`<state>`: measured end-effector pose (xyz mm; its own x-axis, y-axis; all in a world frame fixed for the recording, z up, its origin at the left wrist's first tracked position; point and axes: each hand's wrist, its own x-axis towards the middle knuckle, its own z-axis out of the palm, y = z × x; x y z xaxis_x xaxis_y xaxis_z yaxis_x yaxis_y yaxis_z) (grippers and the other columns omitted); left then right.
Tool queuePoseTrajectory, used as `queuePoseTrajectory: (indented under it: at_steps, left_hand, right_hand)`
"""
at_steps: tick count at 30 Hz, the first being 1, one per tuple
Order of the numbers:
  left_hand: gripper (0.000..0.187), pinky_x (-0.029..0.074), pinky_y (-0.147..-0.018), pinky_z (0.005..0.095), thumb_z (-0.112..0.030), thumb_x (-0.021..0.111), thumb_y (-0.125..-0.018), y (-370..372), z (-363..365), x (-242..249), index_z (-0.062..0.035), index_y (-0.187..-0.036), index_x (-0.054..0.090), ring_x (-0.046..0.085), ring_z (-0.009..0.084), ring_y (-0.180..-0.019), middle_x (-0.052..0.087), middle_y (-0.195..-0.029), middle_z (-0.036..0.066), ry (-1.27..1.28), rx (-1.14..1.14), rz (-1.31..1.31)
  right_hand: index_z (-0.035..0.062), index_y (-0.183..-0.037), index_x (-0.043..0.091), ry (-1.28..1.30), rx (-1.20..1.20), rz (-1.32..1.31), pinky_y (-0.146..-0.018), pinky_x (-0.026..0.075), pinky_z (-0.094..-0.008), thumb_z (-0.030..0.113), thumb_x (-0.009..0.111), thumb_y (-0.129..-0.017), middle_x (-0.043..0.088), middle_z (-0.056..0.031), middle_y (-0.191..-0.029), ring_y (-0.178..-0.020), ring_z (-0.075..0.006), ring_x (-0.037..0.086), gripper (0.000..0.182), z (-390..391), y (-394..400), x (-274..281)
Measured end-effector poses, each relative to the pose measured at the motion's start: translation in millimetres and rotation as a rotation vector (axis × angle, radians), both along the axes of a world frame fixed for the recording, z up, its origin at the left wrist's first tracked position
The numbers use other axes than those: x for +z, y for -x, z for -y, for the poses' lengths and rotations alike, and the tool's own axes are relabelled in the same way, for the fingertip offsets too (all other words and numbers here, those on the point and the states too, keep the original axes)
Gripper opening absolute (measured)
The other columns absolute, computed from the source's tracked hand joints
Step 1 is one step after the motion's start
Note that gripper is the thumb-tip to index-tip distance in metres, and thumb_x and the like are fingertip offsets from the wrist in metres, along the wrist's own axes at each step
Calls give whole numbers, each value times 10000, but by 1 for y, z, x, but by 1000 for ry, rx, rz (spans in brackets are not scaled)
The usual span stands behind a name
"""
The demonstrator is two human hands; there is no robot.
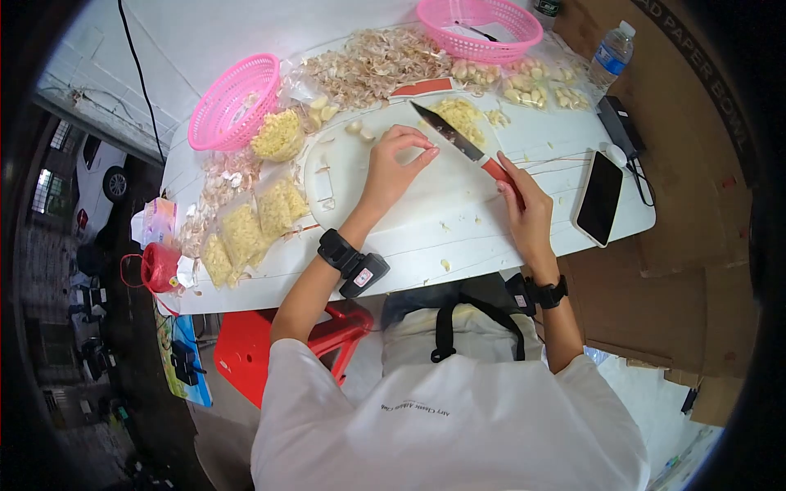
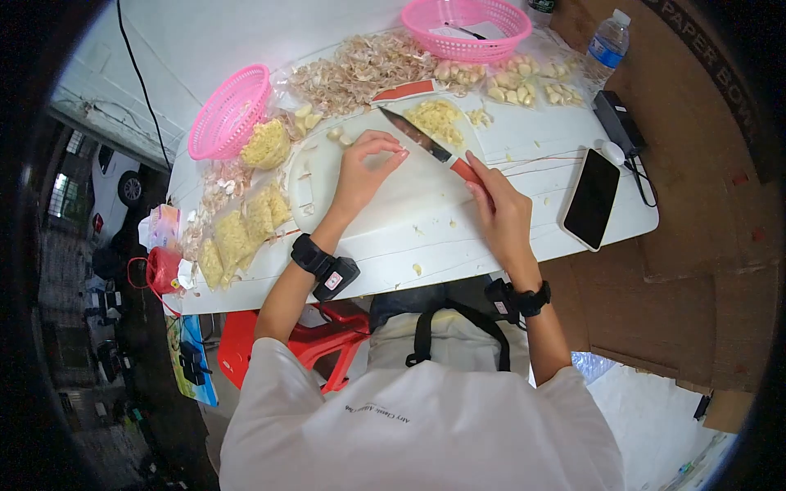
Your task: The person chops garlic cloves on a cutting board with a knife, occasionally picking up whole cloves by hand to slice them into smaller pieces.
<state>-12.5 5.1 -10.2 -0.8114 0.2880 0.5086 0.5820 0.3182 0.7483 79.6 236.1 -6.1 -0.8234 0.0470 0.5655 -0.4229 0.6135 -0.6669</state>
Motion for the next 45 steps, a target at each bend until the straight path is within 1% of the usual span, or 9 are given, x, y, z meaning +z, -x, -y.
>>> queuePoseTrajectory:
  at_steps: [8,14,20,23,27,29,38,41,45]
  left_hand:
    - [350,413,-995,371,-43,729,-809,3,4,-2,-136,-1146,741,570,247,-1100,624,-1197,82,136,156,-89]
    - [274,375,-973,415,-94,761,-774,-12,8,12,-182,-1033,765,546,238,-1081,616,-1152,44,448,220,-228]
    - [393,358,-930,385,-106,796,-743,-12,7,16,-155,-1113,674,574,200,-893,577,-983,30,286,231,80]
    - [479,363,-944,390,-83,776,-758,-12,9,13,-144,-1209,626,593,207,-857,607,-1045,34,294,203,96]
    - [409,357,-978,407,-72,747,-790,-8,7,6,-148,-1179,645,584,221,-968,615,-1150,50,288,265,-31]
    - [330,334,-1019,417,-78,714,-832,-7,3,5,-151,-1149,659,545,243,-1088,598,-1248,53,393,437,-387]
    - [451,301,-1044,460,-46,695,-835,-8,13,1,-149,-1271,647,468,276,-1139,548,-1128,87,441,196,-53]
    - [436,316,-1015,432,-28,687,-839,-12,0,5,-136,-1260,652,501,253,-1086,576,-1065,57,353,400,-257]
    - [463,307,-1032,433,38,628,-843,-17,4,16,-124,-1276,644,520,247,-1052,593,-1053,60,243,367,-92]
  right_hand:
    - [91,-1300,636,88,-123,123,-769,541,-328,74,641,-944,703,-166,-1065,-859,-274,698,357,0,2,2]
    - [78,-1309,629,88,-135,156,-809,534,-311,64,624,-954,708,-171,-1124,-934,-237,708,356,-2,2,0]
    - [36,-1336,601,84,-63,125,-809,523,-294,13,585,-966,711,-165,-1098,-877,-172,680,371,-3,4,-2]
    - [33,-1367,577,176,-116,210,-780,506,-281,11,572,-973,706,-139,-1087,-841,-134,627,395,3,0,6]
    - [21,-1373,571,157,-99,192,-719,485,-279,13,560,-980,684,-100,-969,-764,-129,565,394,0,2,0]
    - [17,-1373,570,151,-90,196,-723,485,-279,15,561,-981,678,-98,-948,-767,-129,567,393,1,1,0]
    - [5,-1379,560,162,-148,218,-722,478,-270,39,560,-993,663,-86,-921,-768,-124,561,387,2,3,0]
    - [4,-1381,557,190,-133,201,-719,479,-264,37,559,-993,670,-90,-955,-773,-120,558,390,1,4,-4]
    - [4,-1379,560,199,-120,208,-720,481,-259,37,558,-994,676,-96,-979,-775,-118,558,386,0,4,-3]
